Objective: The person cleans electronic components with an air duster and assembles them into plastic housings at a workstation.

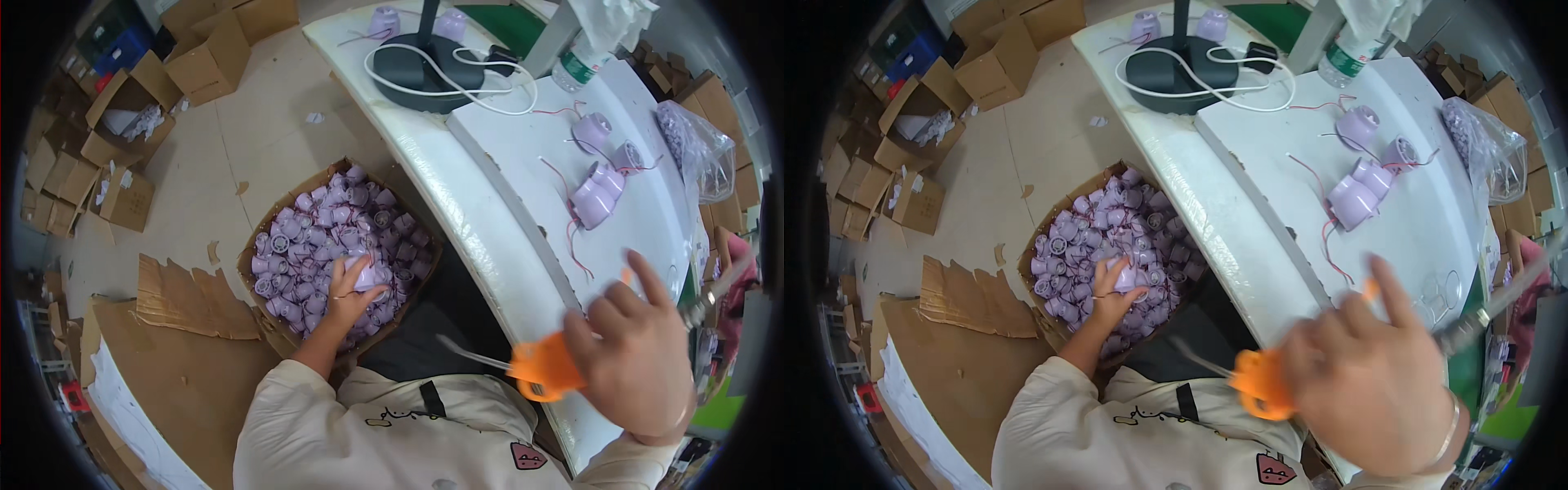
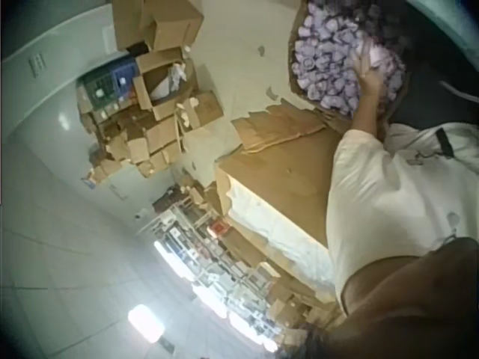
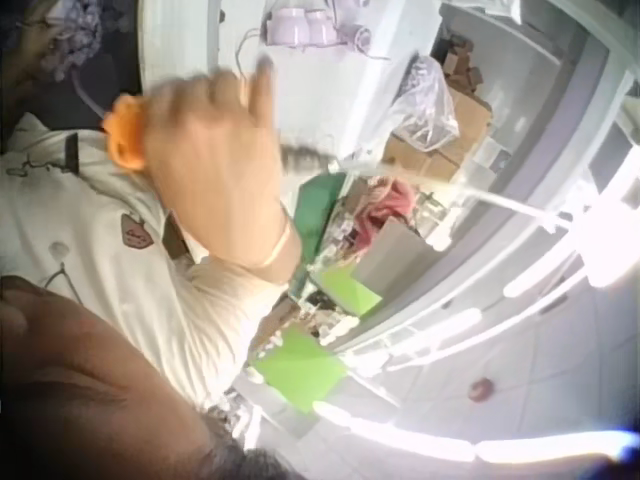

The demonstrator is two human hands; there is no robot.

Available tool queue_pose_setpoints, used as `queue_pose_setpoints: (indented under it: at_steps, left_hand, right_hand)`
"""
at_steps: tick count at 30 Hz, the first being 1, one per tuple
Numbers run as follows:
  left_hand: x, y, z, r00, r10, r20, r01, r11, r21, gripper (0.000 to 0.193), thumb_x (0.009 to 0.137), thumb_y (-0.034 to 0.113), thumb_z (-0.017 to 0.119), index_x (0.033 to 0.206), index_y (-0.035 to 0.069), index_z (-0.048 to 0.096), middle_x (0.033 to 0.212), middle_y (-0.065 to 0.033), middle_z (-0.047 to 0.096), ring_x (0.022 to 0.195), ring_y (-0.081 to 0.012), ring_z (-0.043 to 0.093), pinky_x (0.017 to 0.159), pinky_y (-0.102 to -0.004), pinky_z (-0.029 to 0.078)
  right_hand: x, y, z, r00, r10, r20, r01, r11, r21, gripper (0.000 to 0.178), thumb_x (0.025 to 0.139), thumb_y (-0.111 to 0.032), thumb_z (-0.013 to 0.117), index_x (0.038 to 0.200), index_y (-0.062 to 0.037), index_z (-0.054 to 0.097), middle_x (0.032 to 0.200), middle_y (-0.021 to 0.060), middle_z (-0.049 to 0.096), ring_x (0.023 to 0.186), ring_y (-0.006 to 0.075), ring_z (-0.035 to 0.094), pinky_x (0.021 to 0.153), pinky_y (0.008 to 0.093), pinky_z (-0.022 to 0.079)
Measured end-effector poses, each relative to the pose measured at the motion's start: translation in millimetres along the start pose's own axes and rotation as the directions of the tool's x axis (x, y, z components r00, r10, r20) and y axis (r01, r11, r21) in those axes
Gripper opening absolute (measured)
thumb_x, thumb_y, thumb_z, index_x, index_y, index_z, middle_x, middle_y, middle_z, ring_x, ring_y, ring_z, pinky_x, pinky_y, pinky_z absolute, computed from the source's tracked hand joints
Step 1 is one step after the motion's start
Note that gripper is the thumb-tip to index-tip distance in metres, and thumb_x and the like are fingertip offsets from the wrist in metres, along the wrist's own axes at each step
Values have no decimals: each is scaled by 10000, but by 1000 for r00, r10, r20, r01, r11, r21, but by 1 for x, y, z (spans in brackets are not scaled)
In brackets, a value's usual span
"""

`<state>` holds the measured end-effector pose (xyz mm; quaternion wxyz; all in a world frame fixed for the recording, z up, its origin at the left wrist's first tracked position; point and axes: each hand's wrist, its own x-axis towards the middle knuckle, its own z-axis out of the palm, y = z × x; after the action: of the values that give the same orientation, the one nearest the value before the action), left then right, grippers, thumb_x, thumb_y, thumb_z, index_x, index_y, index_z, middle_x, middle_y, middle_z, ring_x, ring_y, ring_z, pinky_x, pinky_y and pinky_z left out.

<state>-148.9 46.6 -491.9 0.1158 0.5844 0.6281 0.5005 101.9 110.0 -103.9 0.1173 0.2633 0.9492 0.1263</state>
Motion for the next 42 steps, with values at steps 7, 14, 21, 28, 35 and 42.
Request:
queue_pose_setpoints:
  at_steps: [7,14,21,28,35,42]
  left_hand:
    - [73,70,-26,959,-266,100,213,442,-871,846,655,168,865,1373,71,428,1205,-72,552,1063,-212,580,951,-363,473]
    - [81,94,-5,864,-124,488,474,-127,-871,912,718,550,758,1410,125,344,1093,-121,585,964,-206,613,751,-351,561]
    - [104,138,-20,995,-47,86,86,842,-532,685,667,50,829,1285,63,534,1084,-76,559,974,-209,582,858,-314,470]
    - [158,203,-48,959,205,194,-190,977,-93,596,627,124,833,1181,99,615,997,-136,532,909,-322,594,798,-370,493]
    - [232,232,45,872,254,418,-191,964,-186,598,635,318,798,1142,54,622,1026,-189,632,988,-330,608,869,-412,475]
    - [271,330,205,884,183,431,-122,979,-164,363,734,164,702,1079,75,630,1166,-255,532,1026,-399,589,866,-466,501]
  right_hand:
    - [28,25,-8,996,-88,-9,89,994,71,157,655,-192,723,685,-75,622,570,66,569,550,254,587,543,341,454]
    - [18,26,-7,992,87,-93,-74,989,131,178,634,-230,756,688,-75,684,539,90,566,524,271,586,514,369,454]
    - [-27,23,-17,997,60,39,-66,983,169,218,606,-191,749,688,-80,581,611,56,566,618,254,600,646,358,474]
    - [-67,25,-3,971,223,-81,-221,975,40,70,700,-112,616,750,-75,583,728,37,565,768,195,568,711,340,422]
    - [-83,17,26,948,309,-80,-302,949,88,143,632,-72,657,766,-77,605,714,45,551,769,241,563,721,386,429]
    - [-96,18,38,887,452,-92,-447,892,74,274,540,-43,724,798,-36,630,724,110,542,782,325,553,731,428,433]
